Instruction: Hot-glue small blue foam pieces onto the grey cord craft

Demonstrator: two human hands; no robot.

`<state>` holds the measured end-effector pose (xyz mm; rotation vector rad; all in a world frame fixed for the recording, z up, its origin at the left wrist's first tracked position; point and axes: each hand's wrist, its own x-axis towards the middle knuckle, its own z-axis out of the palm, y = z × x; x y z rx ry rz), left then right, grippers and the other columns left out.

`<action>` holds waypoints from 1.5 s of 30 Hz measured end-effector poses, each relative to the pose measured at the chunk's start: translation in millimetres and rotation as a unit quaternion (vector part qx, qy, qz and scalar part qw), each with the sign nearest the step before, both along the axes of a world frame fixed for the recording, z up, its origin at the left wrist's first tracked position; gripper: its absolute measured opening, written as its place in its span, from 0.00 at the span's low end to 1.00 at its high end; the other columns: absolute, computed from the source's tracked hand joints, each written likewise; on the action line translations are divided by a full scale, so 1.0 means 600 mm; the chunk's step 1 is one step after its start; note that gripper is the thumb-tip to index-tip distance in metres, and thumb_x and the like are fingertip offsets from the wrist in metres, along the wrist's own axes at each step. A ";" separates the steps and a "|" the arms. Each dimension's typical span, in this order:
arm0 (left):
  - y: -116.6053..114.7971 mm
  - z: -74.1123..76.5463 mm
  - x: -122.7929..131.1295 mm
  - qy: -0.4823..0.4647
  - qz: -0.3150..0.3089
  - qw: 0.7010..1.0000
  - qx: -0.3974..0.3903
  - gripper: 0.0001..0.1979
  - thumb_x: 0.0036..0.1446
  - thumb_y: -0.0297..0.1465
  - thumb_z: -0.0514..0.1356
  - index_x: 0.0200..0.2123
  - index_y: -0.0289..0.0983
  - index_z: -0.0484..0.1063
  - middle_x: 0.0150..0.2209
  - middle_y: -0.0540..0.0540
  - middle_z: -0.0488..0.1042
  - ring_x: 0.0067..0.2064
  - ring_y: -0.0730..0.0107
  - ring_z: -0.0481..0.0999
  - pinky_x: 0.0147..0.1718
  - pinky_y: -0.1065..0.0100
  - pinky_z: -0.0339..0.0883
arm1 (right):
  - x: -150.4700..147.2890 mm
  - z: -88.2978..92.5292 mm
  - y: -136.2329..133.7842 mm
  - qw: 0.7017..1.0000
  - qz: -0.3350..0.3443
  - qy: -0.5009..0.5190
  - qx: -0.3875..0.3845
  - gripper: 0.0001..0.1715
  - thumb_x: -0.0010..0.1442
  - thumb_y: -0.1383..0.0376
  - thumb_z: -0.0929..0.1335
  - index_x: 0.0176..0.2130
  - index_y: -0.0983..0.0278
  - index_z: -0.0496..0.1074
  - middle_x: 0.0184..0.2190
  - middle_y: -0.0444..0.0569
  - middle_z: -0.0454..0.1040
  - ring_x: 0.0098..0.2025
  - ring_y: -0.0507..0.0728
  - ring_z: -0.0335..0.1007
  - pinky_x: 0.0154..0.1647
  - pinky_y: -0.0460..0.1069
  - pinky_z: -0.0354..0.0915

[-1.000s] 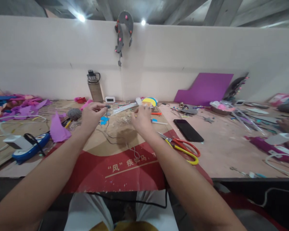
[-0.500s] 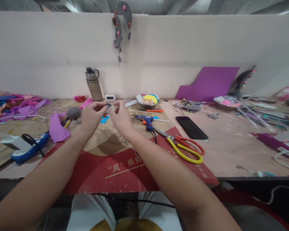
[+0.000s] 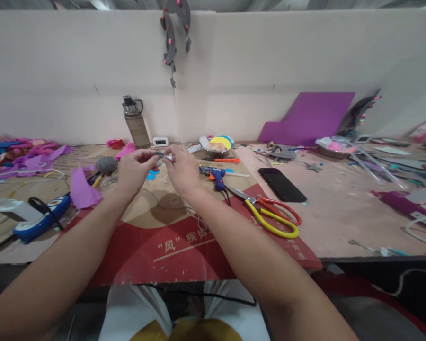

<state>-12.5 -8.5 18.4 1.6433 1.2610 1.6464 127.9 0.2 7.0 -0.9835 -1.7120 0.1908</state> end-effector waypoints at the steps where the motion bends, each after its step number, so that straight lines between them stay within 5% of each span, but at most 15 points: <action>1: -0.001 0.000 0.000 0.005 0.000 1.000 -0.001 0.06 0.49 0.31 0.64 0.32 0.34 0.77 0.26 0.48 0.77 0.26 0.75 0.75 0.26 0.73 0.70 | 0.001 -0.001 0.001 1.000 0.003 0.002 0.010 0.02 0.58 0.65 0.67 0.35 0.60 0.70 0.32 0.45 0.70 0.34 0.54 0.65 0.39 0.50 0.60; 15: -0.008 0.002 0.007 0.035 -0.031 0.999 -0.005 0.06 0.50 0.31 0.64 0.32 0.35 0.78 0.26 0.47 0.76 0.25 0.75 0.73 0.26 0.72 0.70 | -0.003 0.004 0.007 0.998 -0.016 0.047 -0.046 0.11 0.58 0.58 0.67 0.34 0.60 0.77 0.31 0.46 0.76 0.31 0.54 0.66 0.34 0.49 0.60; 24: 0.004 -0.008 0.005 -0.062 -0.104 0.991 -0.054 0.09 0.48 0.33 0.66 0.32 0.34 0.77 0.24 0.48 0.74 0.25 0.75 0.72 0.27 0.70 0.71 | -0.003 0.007 0.007 0.989 0.021 0.110 -0.093 0.11 0.56 0.59 0.67 0.31 0.62 0.76 0.25 0.43 0.72 0.28 0.51 0.61 0.31 0.47 0.57; 45: -0.006 -0.001 0.009 0.000 -0.015 1.000 0.018 0.08 0.49 0.32 0.64 0.31 0.33 0.76 0.25 0.47 0.77 0.26 0.71 0.78 0.29 0.70 0.74 | -0.002 0.007 -0.008 0.999 -0.031 0.003 -0.043 0.16 0.63 0.57 0.63 0.33 0.62 0.75 0.27 0.46 0.74 0.28 0.51 0.63 0.31 0.48 0.55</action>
